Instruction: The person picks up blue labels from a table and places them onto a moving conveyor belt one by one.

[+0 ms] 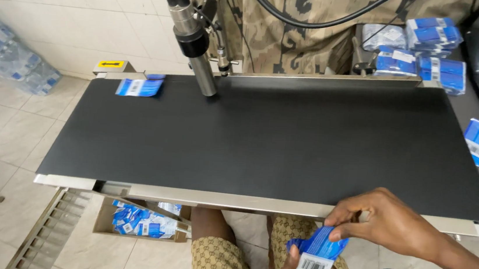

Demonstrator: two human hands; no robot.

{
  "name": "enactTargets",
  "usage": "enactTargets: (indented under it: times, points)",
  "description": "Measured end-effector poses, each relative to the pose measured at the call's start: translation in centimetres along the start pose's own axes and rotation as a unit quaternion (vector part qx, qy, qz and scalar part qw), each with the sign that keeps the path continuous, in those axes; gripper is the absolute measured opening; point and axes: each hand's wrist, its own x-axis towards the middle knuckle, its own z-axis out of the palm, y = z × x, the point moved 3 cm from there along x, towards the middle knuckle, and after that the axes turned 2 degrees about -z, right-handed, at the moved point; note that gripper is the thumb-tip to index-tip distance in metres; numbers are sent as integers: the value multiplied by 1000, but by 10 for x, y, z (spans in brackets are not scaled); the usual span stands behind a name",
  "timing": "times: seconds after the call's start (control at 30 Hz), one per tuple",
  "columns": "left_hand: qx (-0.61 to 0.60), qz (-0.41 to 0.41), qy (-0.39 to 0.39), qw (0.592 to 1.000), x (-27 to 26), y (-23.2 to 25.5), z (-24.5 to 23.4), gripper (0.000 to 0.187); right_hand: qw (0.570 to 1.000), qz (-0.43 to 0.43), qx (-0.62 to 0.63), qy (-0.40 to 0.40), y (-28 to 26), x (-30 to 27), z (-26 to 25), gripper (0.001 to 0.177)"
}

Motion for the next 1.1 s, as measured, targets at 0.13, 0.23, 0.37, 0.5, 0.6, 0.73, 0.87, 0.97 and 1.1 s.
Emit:
enactTargets:
  times: [0.13, 0.23, 0.37, 0.5, 0.6, 0.73, 0.87, 0.97, 1.1]
  points:
    - [-52, -58, -45, 996, 1, 4, -15, 90, 996, -76, -38, -26, 3, 4, -6, 12]
    - [-113, -103, -128, 980, 10, 9, -46, 93, 985, -169, 33, -12, 11, 16, -20, 3]
    - [-17, -79, -83, 993, 21, 16, -64, 92, 986, -128, 93, 41, 43, 60, -63, 8]
    - [-37, -104, -100, 989, 23, 18, -73, 98, 951, -132, 163, 228, 82, 115, -126, 19]
    - [-9, -86, -94, 992, 28, 23, -79, 98, 934, -101, 135, 316, 108, 143, -162, 28]
    - [-15, -122, -148, 981, 44, 37, -109, 104, 915, -66, 67, 391, 128, 163, -186, 33]
    - [30, -105, -95, 989, 45, 46, -118, 104, 915, -61, 38, 397, 125, 171, -190, 29]
    - [16, -99, -92, 991, 46, 45, -120, 104, 910, -81, 3, 407, 131, 186, -193, 23]
    - [27, -72, -55, 996, 41, 43, -106, 101, 887, -106, -110, 436, 125, 190, -193, 25]
